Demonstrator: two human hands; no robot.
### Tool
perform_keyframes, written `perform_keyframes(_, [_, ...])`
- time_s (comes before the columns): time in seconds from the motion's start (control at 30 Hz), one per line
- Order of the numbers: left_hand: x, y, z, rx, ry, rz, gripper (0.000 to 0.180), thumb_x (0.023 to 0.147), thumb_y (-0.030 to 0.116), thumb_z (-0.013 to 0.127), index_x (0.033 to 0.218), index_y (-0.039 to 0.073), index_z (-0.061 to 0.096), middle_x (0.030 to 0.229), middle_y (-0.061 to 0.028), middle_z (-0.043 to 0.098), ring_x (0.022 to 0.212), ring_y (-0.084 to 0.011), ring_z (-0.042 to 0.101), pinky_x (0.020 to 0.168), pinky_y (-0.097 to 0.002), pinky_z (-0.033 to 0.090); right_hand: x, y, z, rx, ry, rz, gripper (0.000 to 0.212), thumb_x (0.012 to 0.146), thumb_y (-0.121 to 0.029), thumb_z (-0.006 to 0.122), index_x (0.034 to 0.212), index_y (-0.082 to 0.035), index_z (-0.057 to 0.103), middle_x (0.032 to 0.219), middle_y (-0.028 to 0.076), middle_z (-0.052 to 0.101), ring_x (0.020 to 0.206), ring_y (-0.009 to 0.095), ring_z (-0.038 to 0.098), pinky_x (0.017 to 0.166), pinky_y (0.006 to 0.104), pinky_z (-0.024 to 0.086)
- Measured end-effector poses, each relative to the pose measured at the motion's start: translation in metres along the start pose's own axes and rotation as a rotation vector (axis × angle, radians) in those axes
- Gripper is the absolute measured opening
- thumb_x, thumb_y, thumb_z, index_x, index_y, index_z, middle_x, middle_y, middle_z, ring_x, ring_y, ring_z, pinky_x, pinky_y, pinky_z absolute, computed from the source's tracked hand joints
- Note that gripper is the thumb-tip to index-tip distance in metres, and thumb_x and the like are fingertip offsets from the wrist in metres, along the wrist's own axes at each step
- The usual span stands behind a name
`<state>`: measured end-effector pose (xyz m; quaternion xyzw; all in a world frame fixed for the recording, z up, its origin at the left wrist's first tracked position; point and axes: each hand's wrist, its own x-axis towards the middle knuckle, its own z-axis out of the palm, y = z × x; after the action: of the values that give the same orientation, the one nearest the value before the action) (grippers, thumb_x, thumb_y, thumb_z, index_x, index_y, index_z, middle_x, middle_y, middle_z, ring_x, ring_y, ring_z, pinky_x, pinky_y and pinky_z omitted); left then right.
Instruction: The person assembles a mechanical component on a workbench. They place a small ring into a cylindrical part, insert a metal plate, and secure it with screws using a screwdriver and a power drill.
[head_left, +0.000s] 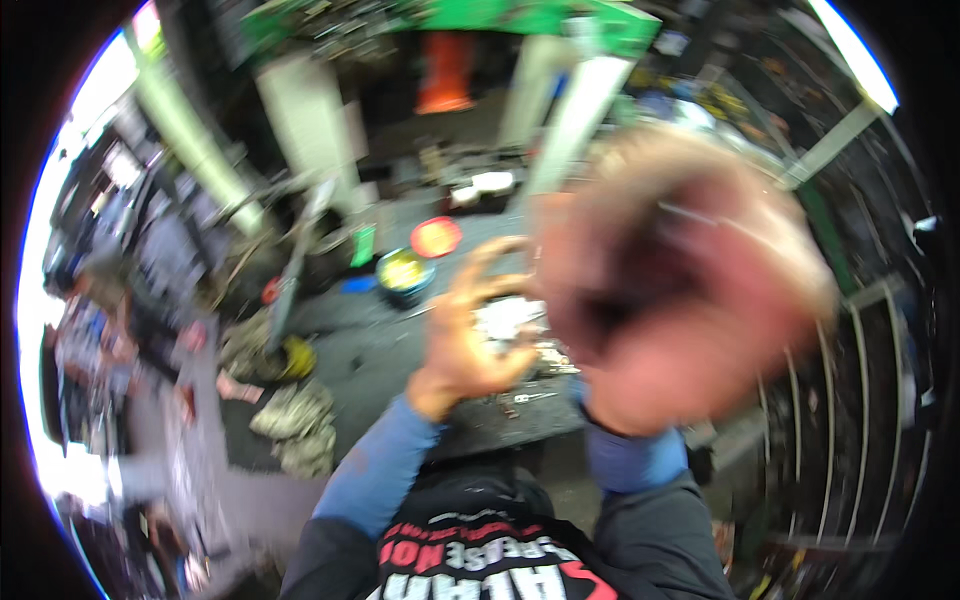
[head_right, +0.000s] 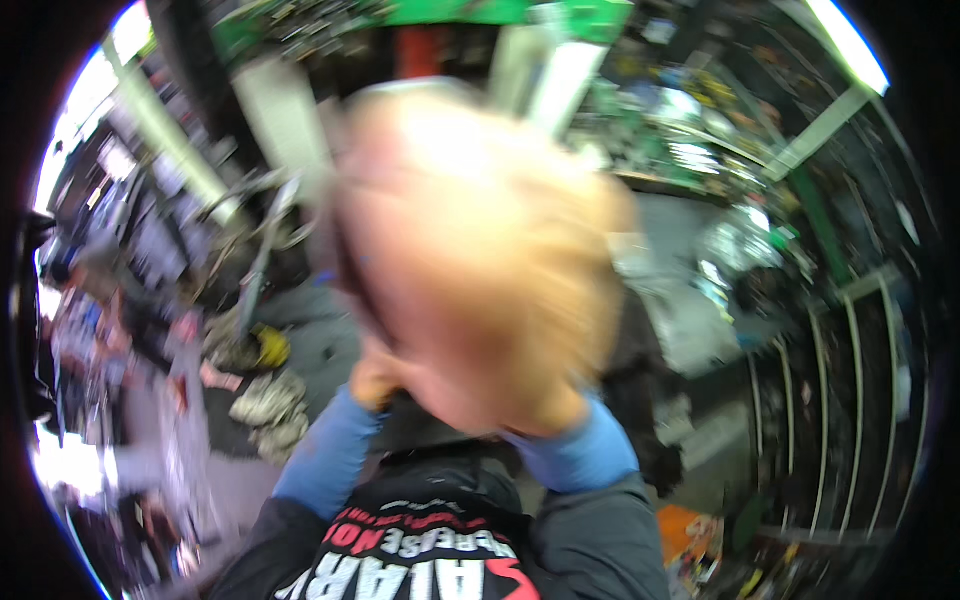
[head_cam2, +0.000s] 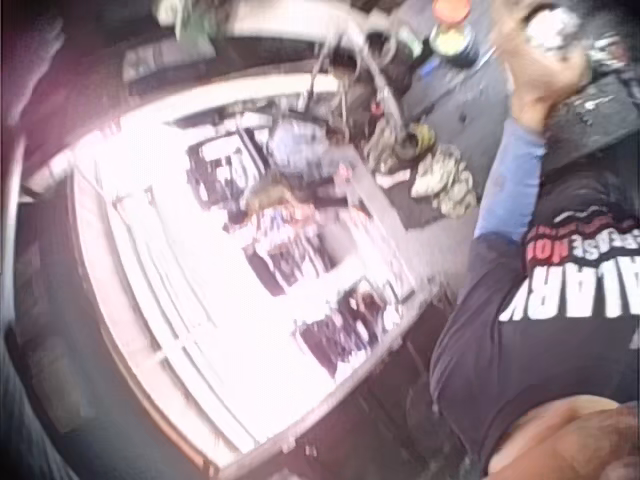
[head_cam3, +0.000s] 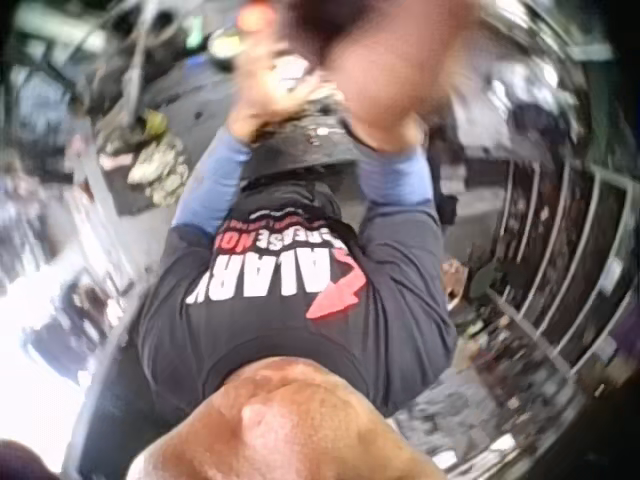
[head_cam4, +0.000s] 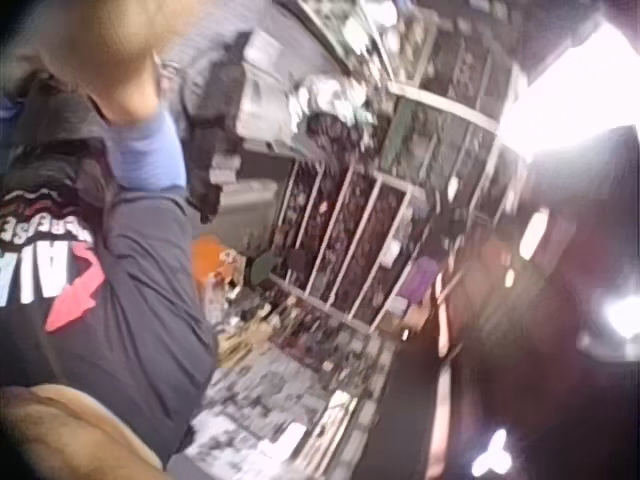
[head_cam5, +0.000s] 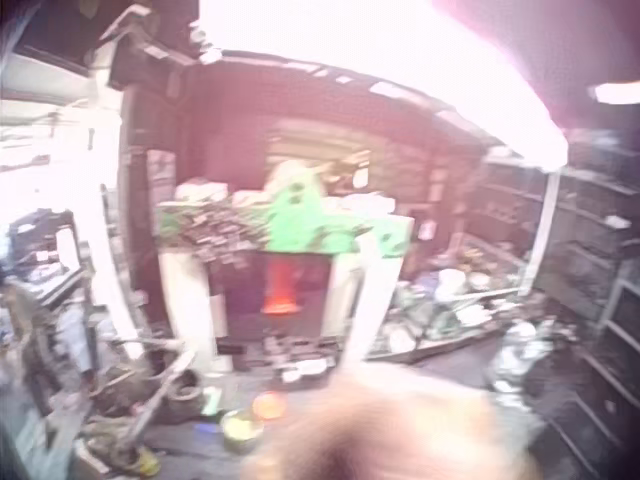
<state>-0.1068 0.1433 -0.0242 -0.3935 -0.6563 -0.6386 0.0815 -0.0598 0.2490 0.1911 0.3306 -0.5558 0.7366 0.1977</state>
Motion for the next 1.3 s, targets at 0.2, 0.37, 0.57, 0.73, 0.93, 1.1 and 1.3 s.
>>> perform_keyframes(0.2, [0.007,-0.002,-0.016,-0.11,-0.029,-0.128,0.077,0.084,0.021,0.083,0.15,-0.006,0.051,0.131,-0.0176,0.07,0.127,-0.028,0.065,0.11,-0.0419,0.049,0.014,-0.028,0.004,0.062,0.239,-0.159,0.044,0.108,-0.026,0.06,0.069,-0.007,0.054,0.063,-0.006,0.049,0.056,0.003,0.042,0.049,0.0262,0.032])
perform_keyframes(0.37, [0.004,0.024,-0.004,-0.052,0.038,-0.15,0.092,0.081,0.026,0.08,0.16,0.0,0.041,0.138,-0.0175,0.063,0.131,-0.0284,0.06,0.118,-0.0415,0.042,-0.03,-0.044,-0.109,-0.645,0.54,-0.071,0.044,0.105,-0.03,0.061,0.072,-0.001,0.058,0.058,0.004,0.053,0.053,0.011,0.052,0.049,0.0332,0.039])
perform_keyframes(0.57, [-0.055,0.044,-0.022,0.061,0.298,-0.204,0.083,0.098,0.036,0.072,0.162,-0.002,0.037,0.14,-0.0175,0.058,0.131,-0.029,0.056,0.113,-0.043,0.041,-0.167,0.125,-0.239,-1.253,0.654,0.879,0.046,0.103,-0.046,0.06,0.127,-0.007,0.061,0.102,0.024,0.077,0.098,0.045,0.075,0.089,0.059,0.053])
perform_keyframes(0.73, [-0.15,0.071,-0.025,0.378,0.414,-0.381,0.061,0.105,0.023,0.063,0.159,0.001,0.044,0.13,-0.0136,0.065,0.118,-0.0231,0.061,0.102,-0.0368,0.049,-0.233,0.207,-0.265,-1.479,0.177,1.125,0.05,0.087,-0.022,0.073,0.132,-0.005,0.058,0.112,0.021,0.077,0.106,0.037,0.076,0.096,0.0527,0.055])
perform_keyframes(0.93, [-0.207,0.128,0.029,0.262,0.602,-0.546,0.064,0.099,0.009,0.07,0.158,0.001,0.045,0.126,-0.0131,0.065,0.117,-0.022,0.062,0.106,-0.0357,0.048,-0.248,0.191,-0.262,-1.407,0.58,0.924,0.061,0.087,-0.009,0.075,0.145,-0.007,0.059,0.137,0.022,0.058,0.129,0.041,0.058,0.111,0.0511,0.047])
perform_keyframes(1.1, [-0.202,0.142,0.084,0.111,0.494,-0.599,0.06,0.095,0.003,0.073,0.15,0.001,0.052,0.122,-0.0118,0.068,0.114,-0.0197,0.065,0.102,-0.0337,0.052,-0.248,0.106,-0.204,-0.78,0.796,0.478,0.04,0.092,-0.004,0.067,0.132,0.0,0.068,0.122,0.02,0.067,0.107,0.031,0.07,0.093,0.041,0.057])
perform_keyframes(1.3, [-0.202,0.143,0.16,0.013,0.253,-0.556,0.05,0.093,0.005,0.08,0.139,0.0,0.063,0.112,-0.0081,0.074,0.1,-0.0154,0.071,0.092,-0.0317,0.057,-0.292,-0.113,-0.106,-0.823,0.333,0.251,0.024,0.095,0.004,0.066,0.118,0.003,0.072,0.108,0.013,0.071,0.099,0.022,0.07,0.089,0.033,0.055])
